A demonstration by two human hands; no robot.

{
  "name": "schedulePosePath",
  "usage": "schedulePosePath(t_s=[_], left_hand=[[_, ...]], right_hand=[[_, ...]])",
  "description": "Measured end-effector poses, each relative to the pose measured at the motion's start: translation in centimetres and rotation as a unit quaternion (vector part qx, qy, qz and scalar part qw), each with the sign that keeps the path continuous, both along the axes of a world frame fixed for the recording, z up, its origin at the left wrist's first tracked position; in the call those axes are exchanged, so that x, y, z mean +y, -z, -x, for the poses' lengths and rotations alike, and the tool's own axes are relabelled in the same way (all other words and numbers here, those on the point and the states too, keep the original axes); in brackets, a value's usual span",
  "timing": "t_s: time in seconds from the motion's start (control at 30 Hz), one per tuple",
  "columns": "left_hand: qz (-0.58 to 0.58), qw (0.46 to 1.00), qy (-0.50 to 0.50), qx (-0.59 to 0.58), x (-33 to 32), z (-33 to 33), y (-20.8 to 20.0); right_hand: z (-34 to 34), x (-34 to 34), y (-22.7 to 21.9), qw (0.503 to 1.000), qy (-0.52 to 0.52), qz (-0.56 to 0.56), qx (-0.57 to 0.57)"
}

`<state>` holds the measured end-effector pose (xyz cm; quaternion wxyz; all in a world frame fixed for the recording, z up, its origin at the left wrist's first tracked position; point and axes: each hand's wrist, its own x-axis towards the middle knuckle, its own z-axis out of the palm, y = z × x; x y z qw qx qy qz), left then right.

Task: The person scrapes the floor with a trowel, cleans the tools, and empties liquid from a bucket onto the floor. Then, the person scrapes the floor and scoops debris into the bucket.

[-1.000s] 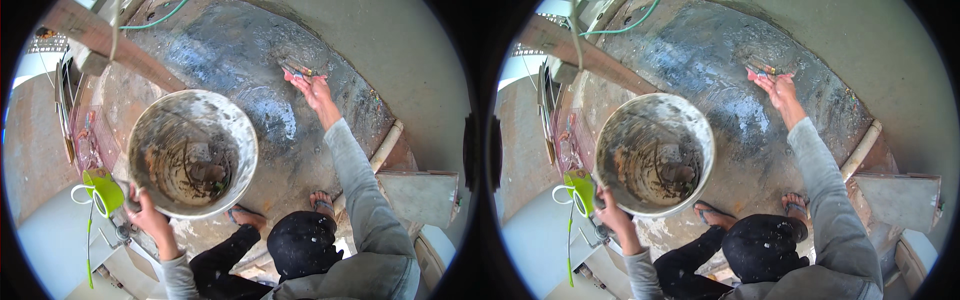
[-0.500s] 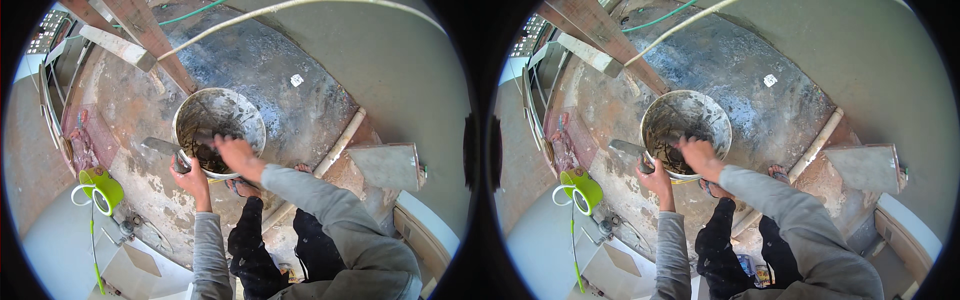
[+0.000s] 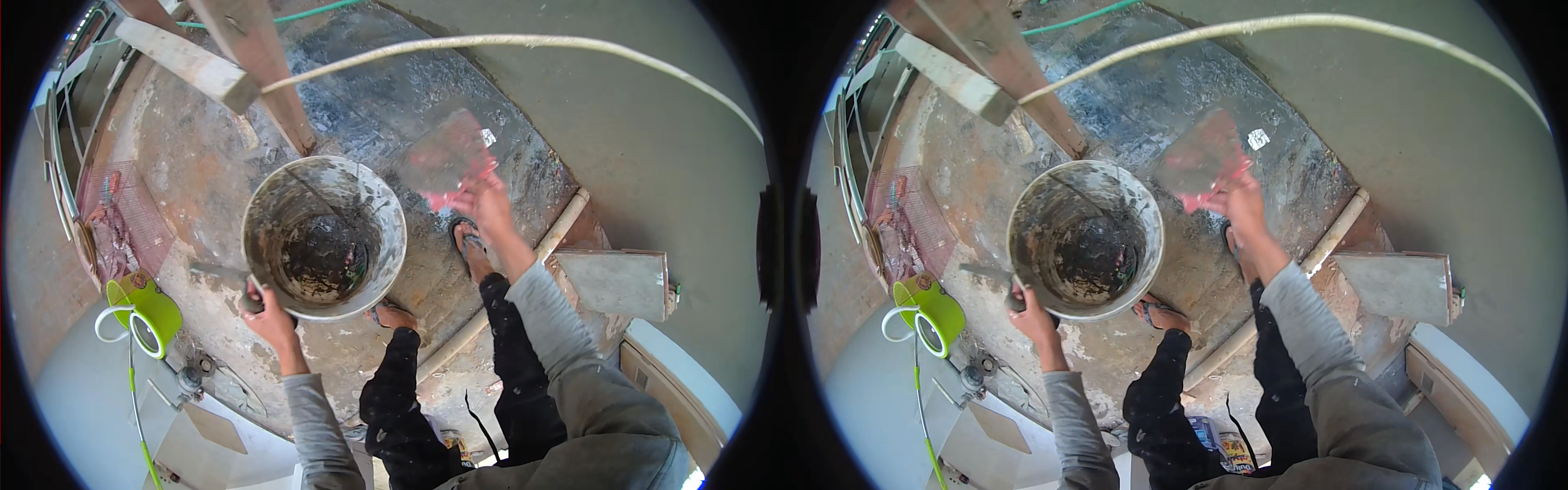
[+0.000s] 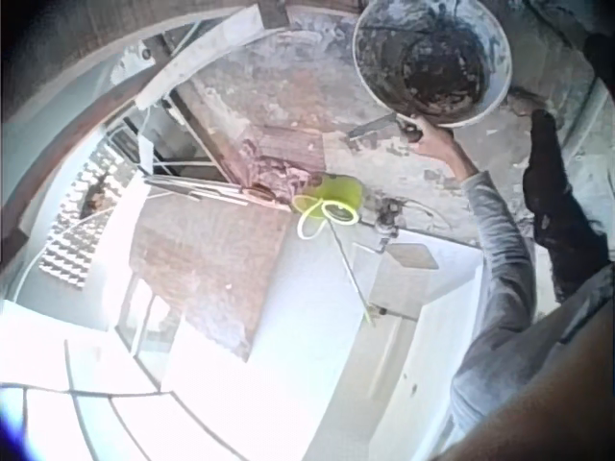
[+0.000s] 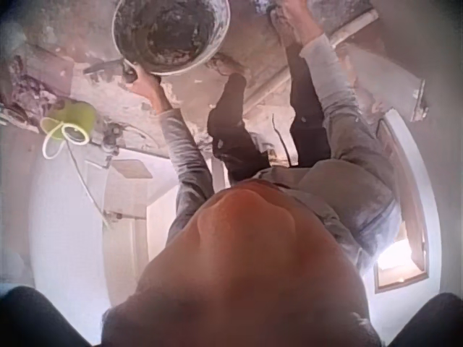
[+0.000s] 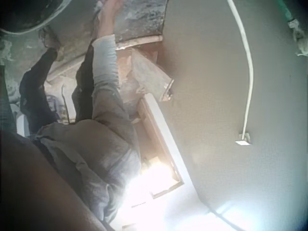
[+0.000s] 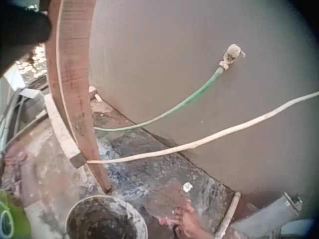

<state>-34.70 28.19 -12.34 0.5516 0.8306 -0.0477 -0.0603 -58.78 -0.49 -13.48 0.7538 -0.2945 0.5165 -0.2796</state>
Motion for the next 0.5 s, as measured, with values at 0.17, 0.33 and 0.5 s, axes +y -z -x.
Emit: schedulePosePath(t_s=[0.17, 0.33, 0.5], left_hand=[[0.014, 0.998, -0.048, 0.036, 2.5, -1.8, 1.2], [-0.007, 0.987, -0.139, 0.082, 1.3, -0.6, -1.5], [-0.015, 0.981, -0.188, 0.051, -0.7, 0.3, -0.6]], right_hand=[[1.2, -6.9, 21.1, 0.967, 0.181, -0.131, -0.122], [-6.6, -9.4, 33.6, 0.930, 0.290, -0.077, -0.213], [-13.4, -15.6, 34.8, 0.891, 0.422, -0.091, -0.140]])
